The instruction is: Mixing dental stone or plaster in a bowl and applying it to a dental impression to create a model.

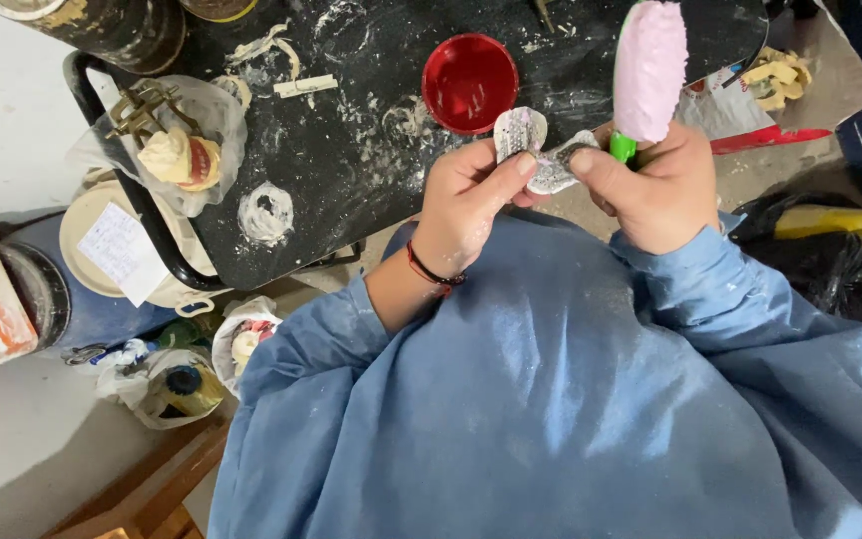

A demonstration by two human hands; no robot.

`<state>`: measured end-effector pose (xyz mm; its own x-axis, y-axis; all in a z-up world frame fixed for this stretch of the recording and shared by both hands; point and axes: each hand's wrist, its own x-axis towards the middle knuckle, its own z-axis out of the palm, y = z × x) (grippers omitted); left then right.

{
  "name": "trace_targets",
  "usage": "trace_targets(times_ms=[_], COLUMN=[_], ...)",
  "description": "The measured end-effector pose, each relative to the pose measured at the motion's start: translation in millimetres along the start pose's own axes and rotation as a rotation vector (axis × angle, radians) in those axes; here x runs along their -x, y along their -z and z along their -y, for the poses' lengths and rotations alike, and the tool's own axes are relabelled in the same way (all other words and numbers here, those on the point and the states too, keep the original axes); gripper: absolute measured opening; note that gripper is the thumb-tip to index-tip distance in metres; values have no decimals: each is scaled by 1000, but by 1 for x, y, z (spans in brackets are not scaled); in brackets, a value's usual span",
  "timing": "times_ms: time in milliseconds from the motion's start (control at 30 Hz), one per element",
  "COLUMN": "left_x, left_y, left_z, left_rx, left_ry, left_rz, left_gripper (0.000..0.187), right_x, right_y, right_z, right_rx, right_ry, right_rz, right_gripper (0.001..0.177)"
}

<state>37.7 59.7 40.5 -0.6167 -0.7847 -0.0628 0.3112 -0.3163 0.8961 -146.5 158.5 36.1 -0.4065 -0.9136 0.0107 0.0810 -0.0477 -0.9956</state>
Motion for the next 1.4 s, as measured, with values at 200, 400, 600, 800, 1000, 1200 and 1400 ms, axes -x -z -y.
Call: trace_targets(times_ms=[200,400,600,800,1000,1200,1400], left_x=[-1,-13,-14,-8,-4,-3,1], left_y=[1,26,25,20,8,9,11], left_z=[-10,0,-18,-23,-23,-1,-1], left_rx=[-39,-332,-651,-164,-40,193,284], left_ry=[46,-200,-436,-158,-122,-57,-49], left_rz=[59,306,255,291,253,134,170], left_gripper=[26,14,18,22,24,22,22], right_x=[-2,-4,-2,-13,-15,-7,-6], right_y=[-5,-5,4,19,8,-8,-7], right_z=[-3,7,43,28,-6,-24,-43], right_rx=[-85,-139,310,621,487,552,535], right_ry=[-31,-59,-46,428,631,629,702], right_rz=[-96,-105,54,46,98,17,14], right_gripper=[19,22,15,43,42,48,41])
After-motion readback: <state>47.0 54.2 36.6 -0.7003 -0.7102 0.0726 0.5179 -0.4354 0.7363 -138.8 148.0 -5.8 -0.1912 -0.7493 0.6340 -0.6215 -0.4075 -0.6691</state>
